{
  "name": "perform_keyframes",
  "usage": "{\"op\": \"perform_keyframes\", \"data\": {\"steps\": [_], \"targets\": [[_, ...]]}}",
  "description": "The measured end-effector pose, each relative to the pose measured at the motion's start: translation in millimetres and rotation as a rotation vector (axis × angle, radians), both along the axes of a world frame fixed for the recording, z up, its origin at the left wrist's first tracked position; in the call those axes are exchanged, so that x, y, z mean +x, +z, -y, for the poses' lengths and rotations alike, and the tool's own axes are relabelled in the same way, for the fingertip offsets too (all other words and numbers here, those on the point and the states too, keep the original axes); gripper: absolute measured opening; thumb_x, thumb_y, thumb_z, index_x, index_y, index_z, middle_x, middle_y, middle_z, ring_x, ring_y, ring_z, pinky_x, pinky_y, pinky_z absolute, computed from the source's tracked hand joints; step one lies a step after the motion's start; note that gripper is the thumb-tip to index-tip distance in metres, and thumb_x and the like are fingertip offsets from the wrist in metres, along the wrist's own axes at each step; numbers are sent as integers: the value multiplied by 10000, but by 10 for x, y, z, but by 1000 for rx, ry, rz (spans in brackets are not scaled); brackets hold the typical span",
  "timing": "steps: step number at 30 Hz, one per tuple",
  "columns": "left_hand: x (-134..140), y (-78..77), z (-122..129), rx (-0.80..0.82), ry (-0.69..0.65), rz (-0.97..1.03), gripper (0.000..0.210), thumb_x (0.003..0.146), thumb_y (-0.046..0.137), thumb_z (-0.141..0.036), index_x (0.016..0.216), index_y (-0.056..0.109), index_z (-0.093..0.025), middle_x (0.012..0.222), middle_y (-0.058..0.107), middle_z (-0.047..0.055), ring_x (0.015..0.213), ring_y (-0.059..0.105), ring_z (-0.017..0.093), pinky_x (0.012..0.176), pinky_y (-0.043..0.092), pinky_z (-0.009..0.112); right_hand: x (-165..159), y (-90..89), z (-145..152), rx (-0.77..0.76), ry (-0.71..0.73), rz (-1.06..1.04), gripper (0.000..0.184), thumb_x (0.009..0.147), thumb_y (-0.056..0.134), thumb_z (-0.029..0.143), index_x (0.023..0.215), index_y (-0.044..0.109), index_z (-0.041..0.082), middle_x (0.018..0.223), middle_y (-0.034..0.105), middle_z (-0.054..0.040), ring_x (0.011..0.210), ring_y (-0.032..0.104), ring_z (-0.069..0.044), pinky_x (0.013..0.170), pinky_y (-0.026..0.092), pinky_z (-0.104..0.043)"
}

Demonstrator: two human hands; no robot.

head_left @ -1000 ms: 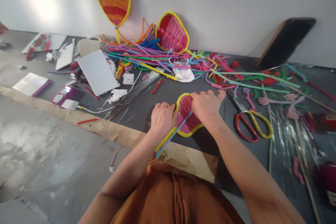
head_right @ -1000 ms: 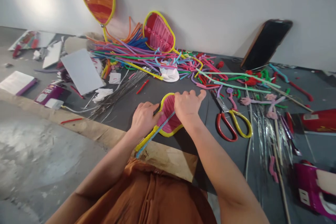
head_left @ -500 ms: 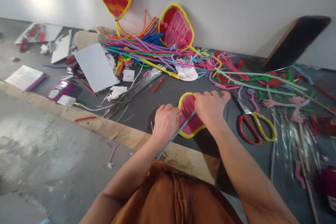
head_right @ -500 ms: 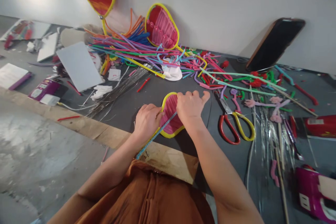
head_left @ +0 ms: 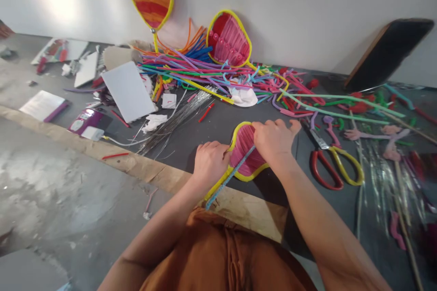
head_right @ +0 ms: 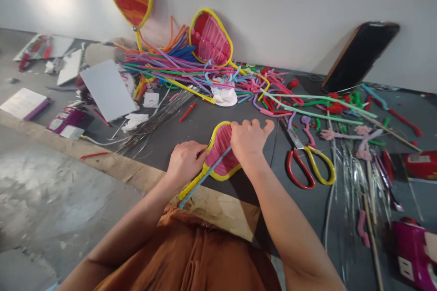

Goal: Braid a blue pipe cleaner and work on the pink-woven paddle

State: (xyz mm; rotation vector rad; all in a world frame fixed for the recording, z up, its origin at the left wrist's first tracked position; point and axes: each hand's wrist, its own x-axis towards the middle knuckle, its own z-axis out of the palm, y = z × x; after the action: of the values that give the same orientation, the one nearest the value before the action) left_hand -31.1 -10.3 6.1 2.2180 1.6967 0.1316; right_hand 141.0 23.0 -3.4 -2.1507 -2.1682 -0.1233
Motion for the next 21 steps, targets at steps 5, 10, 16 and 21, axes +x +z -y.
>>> {"op": "perform_keyframes", "data": {"steps": [5, 10, 16, 21], "targets": [[-16, -37, 36, 27, 12, 35, 223, 895, 501, -314, 943, 707, -243, 910, 687, 29, 878, 608, 195, 749, 384, 317, 9, -8, -3, 15, 4, -6, 320, 818, 447, 146, 916, 738, 237, 744, 670, -74, 754, 465, -212, 859, 119, -485], [-16, -51, 9, 53, -58, 24, 236, 910, 483, -321, 966, 702, -254, 921, 674, 29, 879, 604, 196, 764, 380, 333, 12, -6, -15, -3, 4, -16, 335, 836, 426, 152, 940, 732, 239, 752, 674, -71, 767, 476, -218, 869, 113, -489], [-63, -66, -65, 72, -179, 42, 242, 915, 476, -290, 921, 713, -245, 892, 672, 34, 852, 601, 181, 798, 391, 334, 14, -13, -26, 1, 2, -30, 334, 823, 434, 136, 931, 734, 230, 746, 676, -77, 769, 469, -218, 869, 124, -486], [-65, -120, -88, 85, -186, 117, 226, 903, 494, -249, 884, 718, -221, 881, 676, 41, 850, 604, 172, 807, 416, 313, 6, -10, -27, -13, 2, -26, 330, 815, 436, 120, 904, 734, 230, 739, 662, -68, 779, 465, -220, 874, 115, -483]]}}
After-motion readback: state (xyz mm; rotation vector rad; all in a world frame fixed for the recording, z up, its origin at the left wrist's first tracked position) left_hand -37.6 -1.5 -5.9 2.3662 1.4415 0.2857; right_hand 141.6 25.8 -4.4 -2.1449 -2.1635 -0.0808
